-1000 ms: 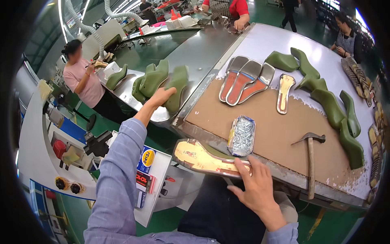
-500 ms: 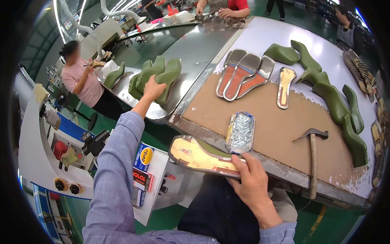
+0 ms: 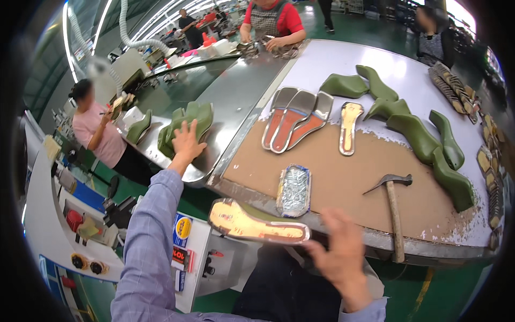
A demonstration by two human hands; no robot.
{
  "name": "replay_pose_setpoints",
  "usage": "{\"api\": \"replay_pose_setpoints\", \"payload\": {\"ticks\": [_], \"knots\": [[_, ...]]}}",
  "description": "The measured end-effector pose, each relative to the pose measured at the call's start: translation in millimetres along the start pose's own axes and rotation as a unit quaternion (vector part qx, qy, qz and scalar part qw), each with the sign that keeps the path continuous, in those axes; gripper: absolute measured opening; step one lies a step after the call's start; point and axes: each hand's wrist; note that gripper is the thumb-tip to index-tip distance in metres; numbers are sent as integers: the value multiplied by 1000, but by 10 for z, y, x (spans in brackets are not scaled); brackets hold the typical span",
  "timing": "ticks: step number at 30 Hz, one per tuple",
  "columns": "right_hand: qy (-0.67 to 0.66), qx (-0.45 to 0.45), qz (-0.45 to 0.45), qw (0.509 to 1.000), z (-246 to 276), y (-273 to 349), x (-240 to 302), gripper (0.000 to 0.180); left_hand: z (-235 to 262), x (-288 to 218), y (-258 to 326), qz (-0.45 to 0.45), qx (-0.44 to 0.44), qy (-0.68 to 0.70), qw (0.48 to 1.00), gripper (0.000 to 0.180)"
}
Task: The person assembles green slipper uppers onto insoles at a factory workstation. They repeatedly pick up a slipper upper and an insole, align them, and use a hammer to drive staples from a foil-wrapped pack into the insole to secure the upper. Completed units are placed on a metal tray to the left.
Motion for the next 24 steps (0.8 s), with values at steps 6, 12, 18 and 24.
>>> {"api": "replay_pose_setpoints", "payload": {"ticks": [6, 12, 18, 24], "knots": [[272, 3, -205, 940, 617, 566, -967, 51, -120, 470, -293, 94, 22, 190, 977, 105], [101, 86, -310, 941, 671, 406, -1101, 45, 26, 254, 383, 37, 267, 937, 222, 50], [-368, -142, -207, 895, 383, 226, -194, 53, 1080, -512, 924, 52, 282, 956, 58, 59], [-548, -47, -52, 834, 719, -245, 883, 65, 1475, -905, 1224, 45, 285, 944, 159, 49]]}}
Point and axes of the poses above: each hand's wrist, its own y-axis away from the middle knuckle, its own z-axis out of the back of the hand, x = y × z, and after that the axes turned 8 degrees about x, right-handed
